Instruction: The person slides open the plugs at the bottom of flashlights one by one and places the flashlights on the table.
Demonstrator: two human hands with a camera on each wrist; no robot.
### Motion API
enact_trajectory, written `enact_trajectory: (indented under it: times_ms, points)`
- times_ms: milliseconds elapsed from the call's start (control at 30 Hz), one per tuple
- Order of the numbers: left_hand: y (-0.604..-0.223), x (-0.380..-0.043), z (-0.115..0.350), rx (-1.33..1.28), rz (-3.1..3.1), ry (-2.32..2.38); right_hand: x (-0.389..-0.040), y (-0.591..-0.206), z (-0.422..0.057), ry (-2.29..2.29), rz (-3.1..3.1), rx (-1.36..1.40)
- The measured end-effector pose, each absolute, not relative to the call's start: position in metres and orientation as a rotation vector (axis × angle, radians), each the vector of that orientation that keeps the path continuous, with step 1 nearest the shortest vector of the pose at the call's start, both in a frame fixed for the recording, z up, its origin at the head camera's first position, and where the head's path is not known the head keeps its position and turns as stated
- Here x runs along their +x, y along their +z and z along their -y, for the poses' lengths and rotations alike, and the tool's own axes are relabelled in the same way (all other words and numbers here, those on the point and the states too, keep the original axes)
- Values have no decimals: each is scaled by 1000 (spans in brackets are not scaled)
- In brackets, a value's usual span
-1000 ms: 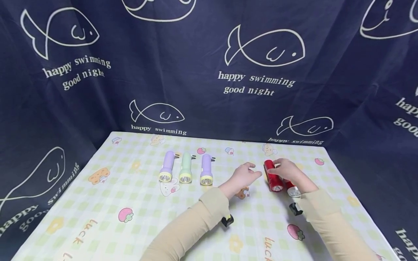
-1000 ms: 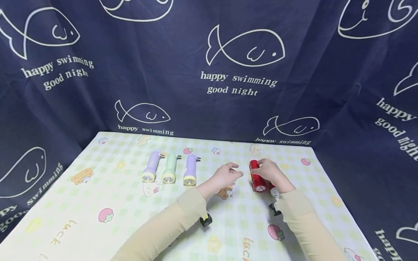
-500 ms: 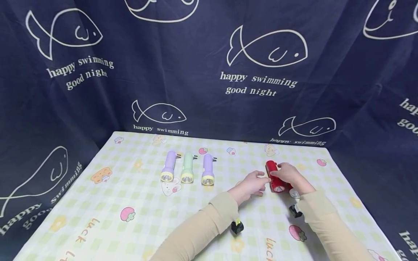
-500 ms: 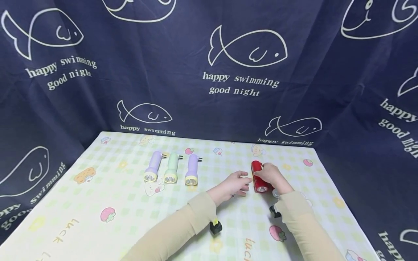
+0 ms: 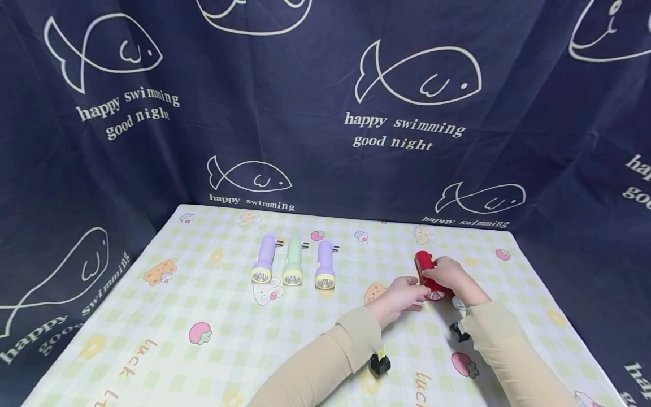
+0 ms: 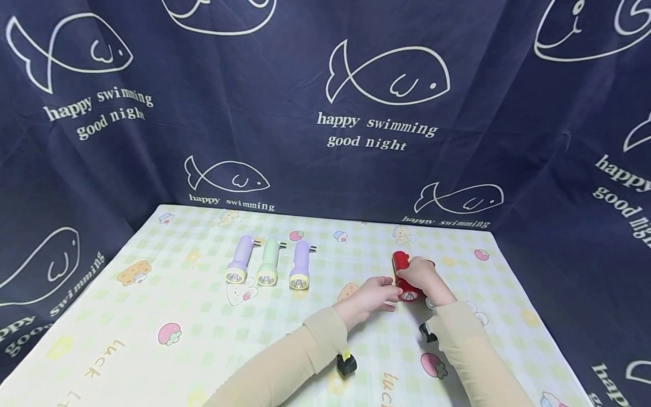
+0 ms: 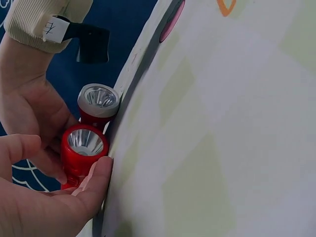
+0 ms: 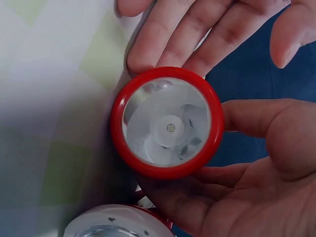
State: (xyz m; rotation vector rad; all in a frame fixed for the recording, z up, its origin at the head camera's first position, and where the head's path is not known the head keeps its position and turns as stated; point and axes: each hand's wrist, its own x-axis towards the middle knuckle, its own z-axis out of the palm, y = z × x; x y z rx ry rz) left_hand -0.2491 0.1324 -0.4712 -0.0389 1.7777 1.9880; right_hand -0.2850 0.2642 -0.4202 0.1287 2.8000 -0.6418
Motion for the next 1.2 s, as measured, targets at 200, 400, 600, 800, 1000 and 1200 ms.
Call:
enact_trajectory:
  times_ms: [200,400,600,800,1000,1200]
  points:
    - [-472,-248,-135,-47,-1788,1994,-285,-421,-264,-662,-2813,114]
    - [-471,-248,-133,-62,-1787,1997,-284,-419,-262,-649,-2837,93]
    - [-468,-249,-129,-106,-1792,2012,-282,-413,-258,-726,-2846,95]
    - [-462,-249,-126,-116,-1859,2025,-280,-408,-253,-767,-2861,94]
    - [-453,-248,-120,-77,-2004,1982,-276,-402,-247,-830,-2883,75]
    - [-450,-252,-112,-80,-2046,1975,-274,-397,-242,-875,-2894,63]
